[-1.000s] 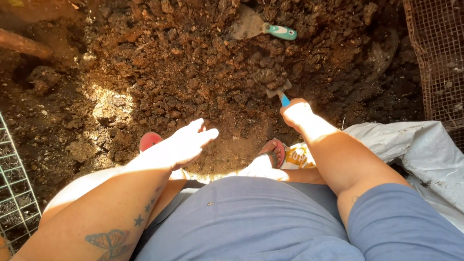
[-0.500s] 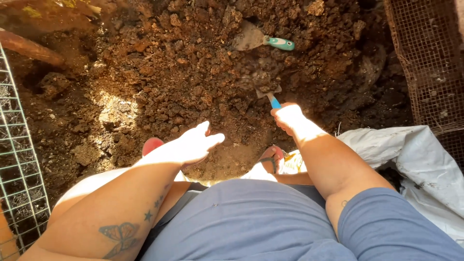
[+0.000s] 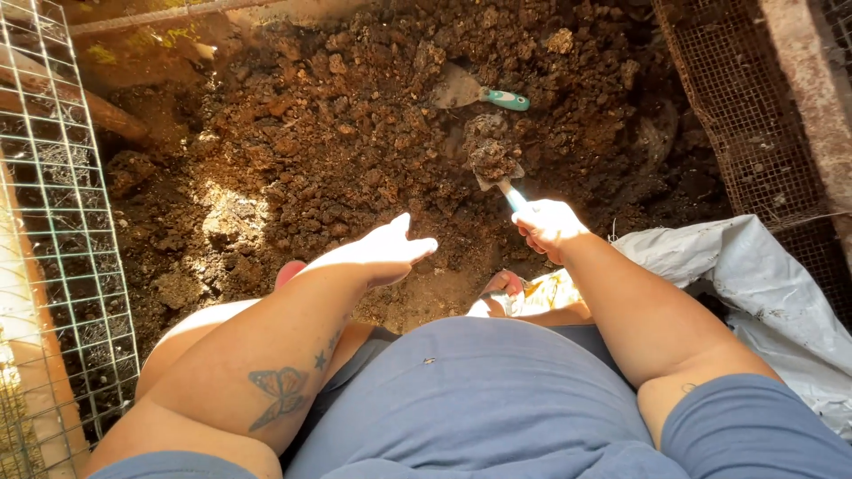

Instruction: The person scoops soil from a pile using a small hand shovel and transfers it into a white sack. The person repeats this action multiple times, filling the sack with soil.

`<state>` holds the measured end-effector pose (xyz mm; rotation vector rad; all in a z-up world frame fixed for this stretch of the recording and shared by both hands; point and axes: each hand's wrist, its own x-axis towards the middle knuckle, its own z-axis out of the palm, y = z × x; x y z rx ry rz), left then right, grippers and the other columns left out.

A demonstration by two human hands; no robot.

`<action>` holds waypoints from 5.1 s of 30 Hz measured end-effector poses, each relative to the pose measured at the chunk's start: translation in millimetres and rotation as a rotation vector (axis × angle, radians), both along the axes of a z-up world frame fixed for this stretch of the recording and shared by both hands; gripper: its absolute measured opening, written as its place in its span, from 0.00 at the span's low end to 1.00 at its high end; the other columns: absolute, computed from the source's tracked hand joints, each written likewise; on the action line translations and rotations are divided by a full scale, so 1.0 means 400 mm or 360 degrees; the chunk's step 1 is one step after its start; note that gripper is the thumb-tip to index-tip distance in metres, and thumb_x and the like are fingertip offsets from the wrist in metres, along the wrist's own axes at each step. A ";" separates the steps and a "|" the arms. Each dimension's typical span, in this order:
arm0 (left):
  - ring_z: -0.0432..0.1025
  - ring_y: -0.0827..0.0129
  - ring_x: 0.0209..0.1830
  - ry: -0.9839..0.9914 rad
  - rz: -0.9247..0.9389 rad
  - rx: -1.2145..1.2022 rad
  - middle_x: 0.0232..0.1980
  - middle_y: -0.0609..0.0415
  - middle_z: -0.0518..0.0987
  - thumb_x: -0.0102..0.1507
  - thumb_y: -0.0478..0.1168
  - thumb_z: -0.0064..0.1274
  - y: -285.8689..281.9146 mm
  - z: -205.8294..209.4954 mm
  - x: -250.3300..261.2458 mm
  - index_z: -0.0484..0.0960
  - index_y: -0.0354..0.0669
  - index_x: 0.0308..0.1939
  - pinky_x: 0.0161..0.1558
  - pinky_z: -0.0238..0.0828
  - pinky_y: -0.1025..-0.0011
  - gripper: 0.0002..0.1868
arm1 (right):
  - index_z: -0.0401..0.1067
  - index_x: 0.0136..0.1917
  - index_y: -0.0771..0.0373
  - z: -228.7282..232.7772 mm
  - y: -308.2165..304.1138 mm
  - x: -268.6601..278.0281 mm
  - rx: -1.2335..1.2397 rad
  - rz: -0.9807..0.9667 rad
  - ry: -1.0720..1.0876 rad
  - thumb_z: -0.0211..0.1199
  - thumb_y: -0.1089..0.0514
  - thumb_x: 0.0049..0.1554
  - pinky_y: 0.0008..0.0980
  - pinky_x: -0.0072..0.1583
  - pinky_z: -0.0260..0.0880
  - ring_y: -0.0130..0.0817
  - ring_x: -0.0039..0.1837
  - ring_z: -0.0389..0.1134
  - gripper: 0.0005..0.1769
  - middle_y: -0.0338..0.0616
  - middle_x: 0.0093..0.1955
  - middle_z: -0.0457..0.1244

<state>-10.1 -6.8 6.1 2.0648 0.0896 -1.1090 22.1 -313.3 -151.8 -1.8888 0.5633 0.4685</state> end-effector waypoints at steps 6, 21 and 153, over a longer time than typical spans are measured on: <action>0.53 0.46 0.81 -0.0020 -0.0101 0.0009 0.80 0.34 0.57 0.71 0.52 0.42 0.001 0.032 -0.006 0.50 0.33 0.79 0.76 0.49 0.42 0.39 | 0.66 0.34 0.65 -0.080 -0.114 -0.041 0.0105 -0.0101 -0.0001 0.60 0.64 0.55 0.23 0.27 0.54 0.28 0.24 0.55 0.08 0.46 0.25 0.56; 0.53 0.44 0.80 -0.0086 -0.0290 0.0238 0.80 0.38 0.60 0.65 0.61 0.48 -0.025 0.002 -0.006 0.53 0.37 0.80 0.77 0.48 0.43 0.48 | 0.67 0.33 0.64 0.200 -0.243 -0.281 -0.0019 -0.0496 -0.0117 0.63 0.58 0.54 0.22 0.24 0.48 0.28 0.23 0.53 0.12 0.46 0.20 0.53; 0.51 0.49 0.82 0.0115 -0.0370 0.0186 0.80 0.36 0.58 0.66 0.60 0.43 -0.004 -0.111 0.049 0.48 0.31 0.80 0.78 0.45 0.50 0.48 | 0.83 0.41 0.60 -0.320 -0.496 -0.023 -0.1646 0.1333 0.0623 0.64 0.36 0.54 0.45 0.56 0.77 0.51 0.50 0.76 0.25 0.50 0.40 0.73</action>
